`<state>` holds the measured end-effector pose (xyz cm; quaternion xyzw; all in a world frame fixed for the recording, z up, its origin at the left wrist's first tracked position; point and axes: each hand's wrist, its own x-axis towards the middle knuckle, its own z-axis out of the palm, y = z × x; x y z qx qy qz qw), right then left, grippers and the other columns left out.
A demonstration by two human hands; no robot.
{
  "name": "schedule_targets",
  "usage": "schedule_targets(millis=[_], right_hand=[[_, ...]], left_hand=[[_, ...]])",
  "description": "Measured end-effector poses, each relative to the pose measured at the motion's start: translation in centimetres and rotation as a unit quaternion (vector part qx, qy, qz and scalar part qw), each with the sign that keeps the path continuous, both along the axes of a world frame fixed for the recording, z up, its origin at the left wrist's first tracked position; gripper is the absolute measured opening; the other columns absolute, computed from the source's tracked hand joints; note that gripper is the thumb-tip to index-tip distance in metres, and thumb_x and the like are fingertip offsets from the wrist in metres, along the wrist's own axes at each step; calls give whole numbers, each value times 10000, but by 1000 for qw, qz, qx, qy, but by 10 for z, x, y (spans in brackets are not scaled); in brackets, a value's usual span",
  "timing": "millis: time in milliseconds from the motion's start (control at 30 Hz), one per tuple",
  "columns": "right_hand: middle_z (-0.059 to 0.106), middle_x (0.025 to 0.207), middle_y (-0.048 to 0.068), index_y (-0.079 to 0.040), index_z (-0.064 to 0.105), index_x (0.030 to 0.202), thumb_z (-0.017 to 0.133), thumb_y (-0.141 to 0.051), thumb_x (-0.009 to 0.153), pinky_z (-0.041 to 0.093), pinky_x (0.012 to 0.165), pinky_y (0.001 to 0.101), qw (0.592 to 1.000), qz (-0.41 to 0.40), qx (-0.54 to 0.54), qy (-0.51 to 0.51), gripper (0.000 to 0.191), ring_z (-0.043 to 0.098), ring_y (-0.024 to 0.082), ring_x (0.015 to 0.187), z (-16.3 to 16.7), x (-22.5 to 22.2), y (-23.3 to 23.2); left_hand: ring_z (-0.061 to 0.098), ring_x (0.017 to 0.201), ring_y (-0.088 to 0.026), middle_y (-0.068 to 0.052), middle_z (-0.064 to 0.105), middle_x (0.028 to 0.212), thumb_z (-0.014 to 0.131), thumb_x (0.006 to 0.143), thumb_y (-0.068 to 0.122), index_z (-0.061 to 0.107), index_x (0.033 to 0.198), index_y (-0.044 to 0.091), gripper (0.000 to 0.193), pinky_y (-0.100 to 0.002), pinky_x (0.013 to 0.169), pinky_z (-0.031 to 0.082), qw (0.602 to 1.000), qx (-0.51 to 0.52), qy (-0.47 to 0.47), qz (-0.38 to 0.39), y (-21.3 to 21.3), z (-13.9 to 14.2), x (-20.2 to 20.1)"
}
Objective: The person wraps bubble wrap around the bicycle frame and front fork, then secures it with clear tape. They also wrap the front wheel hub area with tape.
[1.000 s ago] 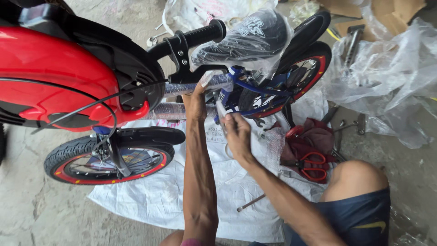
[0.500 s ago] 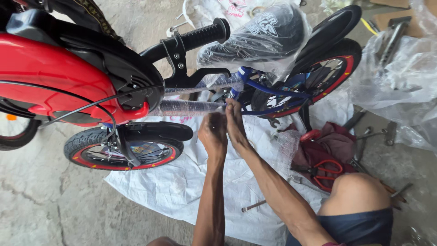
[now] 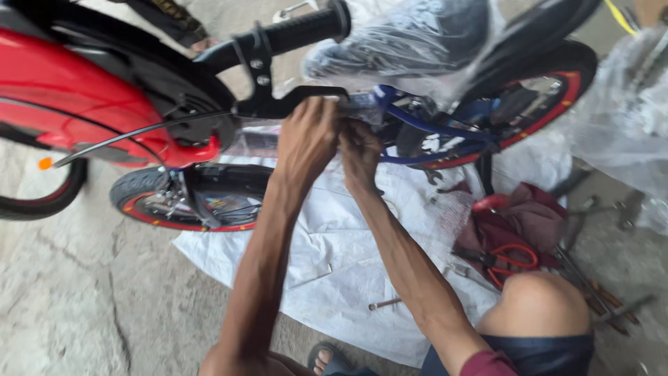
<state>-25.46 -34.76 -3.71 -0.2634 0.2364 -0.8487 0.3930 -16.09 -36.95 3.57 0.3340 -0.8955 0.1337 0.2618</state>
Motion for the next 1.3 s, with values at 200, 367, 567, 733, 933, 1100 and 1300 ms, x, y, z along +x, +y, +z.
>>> schedule_targets(millis=[200,367,567,733,933,1100,1300], right_hand=[[591,916,-22,-4,691,1061,725,-26,1028,427,705,236,977,-77,81,182,51,510,44,809,-16,5,-7],[688,860,-13,-58,671,1000,593,-128,1030,535,661,266,892,-36,97,440,109,661,81,735,-36,71,64],[730,792,-2,-33,693,1041,579,-199,1040,552,592,282,901,103,200,371,201,703,112,657,-69,111,107],[737,842,60,-13,678,1159,600,-166,1037,562,593,252,954,171,167,183,210,679,112,691,-38,56,70],[697,722,88,21,694,1135,642,-143,992,458,420,239,957,230,121,132,223,612,89,527,24,71,36],[702,689,121,54,692,1016,678,-138,1023,458,408,263,967,225,104,66,192,600,113,482,52,81,3],[673,657,108,54,716,966,677,-87,971,406,335,276,975,179,131,1,146,591,121,432,78,96,-11]], left_hand=[[623,1034,-274,-149,641,1069,677,824,134,588,1327,-21,534,-349,775,600,988,-1,-146,-48,-38,-17,1],[650,1000,-309,-210,652,1067,640,902,132,559,1358,-8,484,-329,539,589,978,14,-210,9,-38,-30,-4],[689,928,-333,-225,657,1086,634,905,42,541,1349,-36,460,-470,765,573,994,33,-104,-25,-25,-17,10],[638,828,-400,-213,646,929,683,790,63,661,1064,13,279,-532,690,507,996,-10,-16,91,2,-6,101],[614,757,-350,-172,644,874,684,853,109,662,997,13,175,-503,647,488,986,-57,-60,143,-20,-16,142],[636,812,-311,-161,671,1008,753,763,239,639,967,35,310,-466,707,503,991,-116,-45,58,-22,-6,144],[618,728,-274,-49,605,788,787,770,249,617,835,147,208,-465,667,484,994,-24,-90,49,-28,-2,151]])
